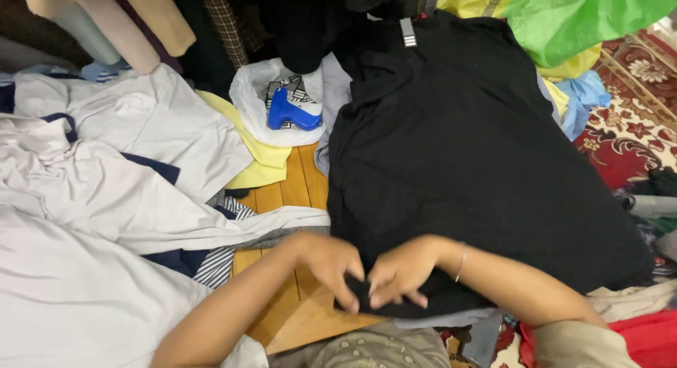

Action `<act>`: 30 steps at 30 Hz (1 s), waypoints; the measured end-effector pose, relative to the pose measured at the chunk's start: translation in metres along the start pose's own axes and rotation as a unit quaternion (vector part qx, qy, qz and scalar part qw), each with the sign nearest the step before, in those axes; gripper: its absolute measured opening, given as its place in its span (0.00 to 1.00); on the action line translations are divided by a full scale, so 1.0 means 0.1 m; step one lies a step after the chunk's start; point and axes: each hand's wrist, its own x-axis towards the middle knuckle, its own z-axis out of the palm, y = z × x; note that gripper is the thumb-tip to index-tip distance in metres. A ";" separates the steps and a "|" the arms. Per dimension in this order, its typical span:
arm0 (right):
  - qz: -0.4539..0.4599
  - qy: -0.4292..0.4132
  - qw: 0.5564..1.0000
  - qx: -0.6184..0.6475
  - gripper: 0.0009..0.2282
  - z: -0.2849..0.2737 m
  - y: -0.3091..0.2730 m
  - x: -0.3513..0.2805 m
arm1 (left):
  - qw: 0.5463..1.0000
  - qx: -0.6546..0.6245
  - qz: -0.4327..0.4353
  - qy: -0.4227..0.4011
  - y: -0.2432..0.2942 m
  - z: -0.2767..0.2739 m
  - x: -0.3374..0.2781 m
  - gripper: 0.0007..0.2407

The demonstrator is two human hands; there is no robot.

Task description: The person sits on the floor surrounded by clothes and uses a hot glue gun to attach small fabric labels to the collars of a red polo shirt and a black t-shirt. They smooth the shirts and press the labels into place after applying glue.

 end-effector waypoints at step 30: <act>0.052 0.818 0.572 0.020 0.26 -2.78 1.24 -0.57 | 0.575 0.037 -0.297 0.761 -1.56 -1.89 1.20 0.29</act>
